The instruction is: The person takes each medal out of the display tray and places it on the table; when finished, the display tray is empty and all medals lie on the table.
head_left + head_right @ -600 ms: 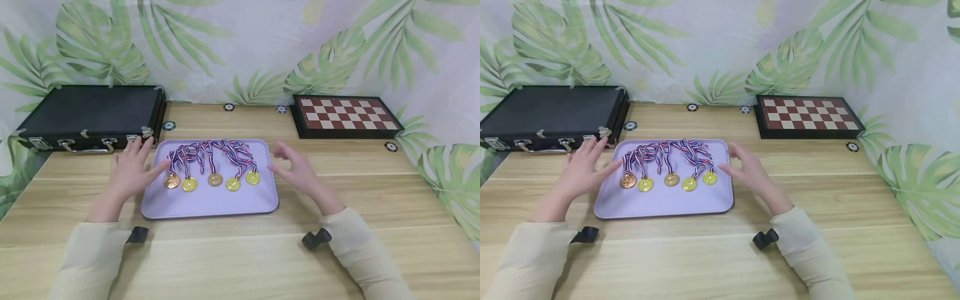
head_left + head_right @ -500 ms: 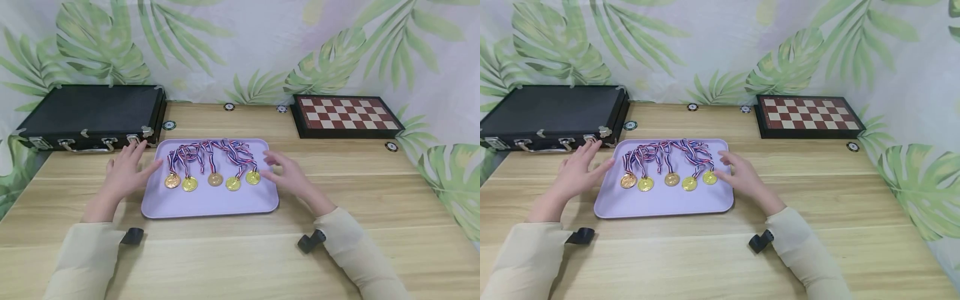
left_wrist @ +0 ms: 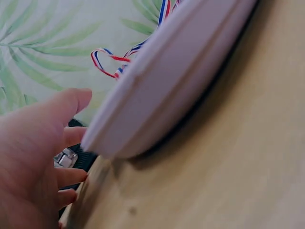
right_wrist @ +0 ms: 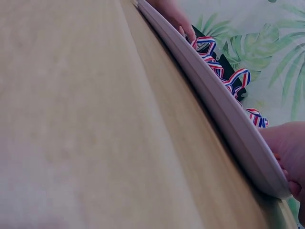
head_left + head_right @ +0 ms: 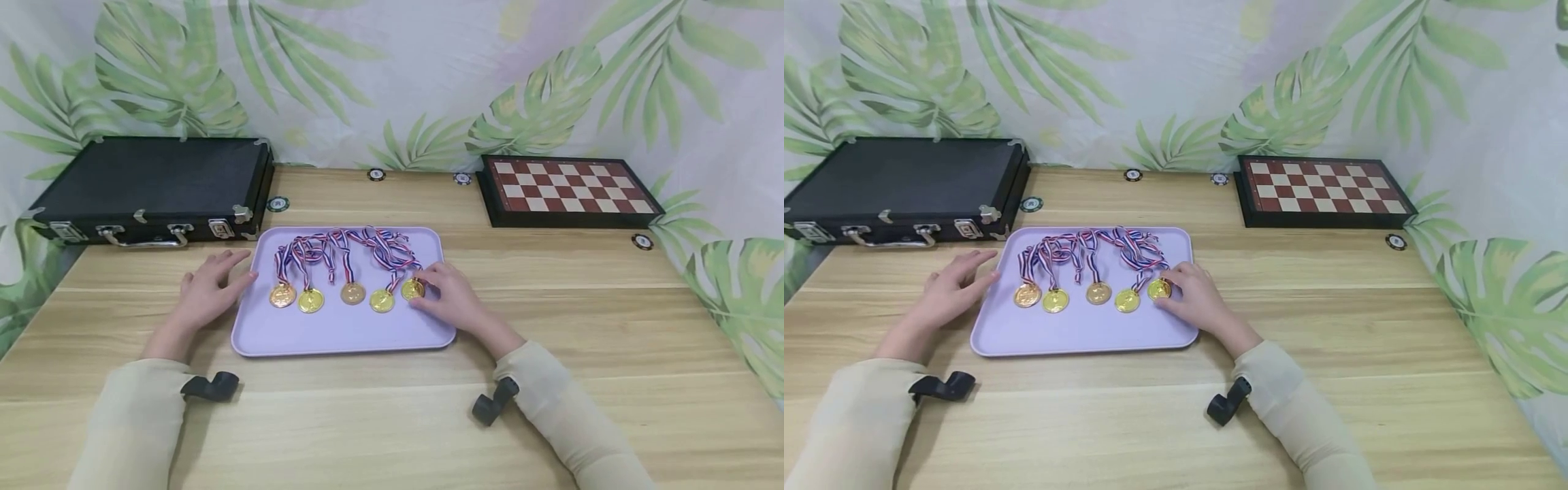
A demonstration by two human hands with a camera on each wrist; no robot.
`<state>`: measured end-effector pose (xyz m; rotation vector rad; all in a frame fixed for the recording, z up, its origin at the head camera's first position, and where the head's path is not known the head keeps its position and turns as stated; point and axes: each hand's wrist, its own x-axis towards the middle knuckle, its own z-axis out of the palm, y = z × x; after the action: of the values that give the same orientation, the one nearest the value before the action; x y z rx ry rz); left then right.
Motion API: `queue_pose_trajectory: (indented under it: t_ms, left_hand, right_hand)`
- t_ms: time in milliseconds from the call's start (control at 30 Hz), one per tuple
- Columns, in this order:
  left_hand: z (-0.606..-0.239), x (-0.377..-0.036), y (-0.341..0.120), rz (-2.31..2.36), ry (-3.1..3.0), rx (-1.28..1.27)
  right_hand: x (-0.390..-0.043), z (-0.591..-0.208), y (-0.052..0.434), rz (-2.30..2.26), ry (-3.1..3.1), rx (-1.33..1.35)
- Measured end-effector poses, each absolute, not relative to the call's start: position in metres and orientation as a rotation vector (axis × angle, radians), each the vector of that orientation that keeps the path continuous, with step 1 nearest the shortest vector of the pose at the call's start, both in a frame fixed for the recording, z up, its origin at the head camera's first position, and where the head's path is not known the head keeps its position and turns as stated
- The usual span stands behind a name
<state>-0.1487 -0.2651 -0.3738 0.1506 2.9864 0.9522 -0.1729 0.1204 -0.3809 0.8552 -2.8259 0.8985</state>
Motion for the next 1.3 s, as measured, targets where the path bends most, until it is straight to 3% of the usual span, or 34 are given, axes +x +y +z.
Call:
queue_pose_trajectory:
  t_ms: [433, 800, 1067, 1300]
  left_hand:
    - [-0.382, -0.147, -0.259, 0.877, 3.084, 0.108]
    - [-0.384, -0.147, -0.259, 0.860, 3.099, 0.096]
    - [-0.384, -0.147, -0.260, 0.857, 3.102, 0.102]
    - [-0.385, -0.147, -0.259, 0.854, 3.117, 0.089]
  right_hand:
    - [-0.173, -0.378, 0.108, 0.623, -2.932, 0.747]
    - [-0.175, -0.373, 0.107, 0.545, -2.958, 0.811]
    - [-0.172, -0.377, 0.106, 0.707, -2.891, 0.888]
    - [-0.167, -0.373, 0.111, 1.174, -2.859, 0.870]
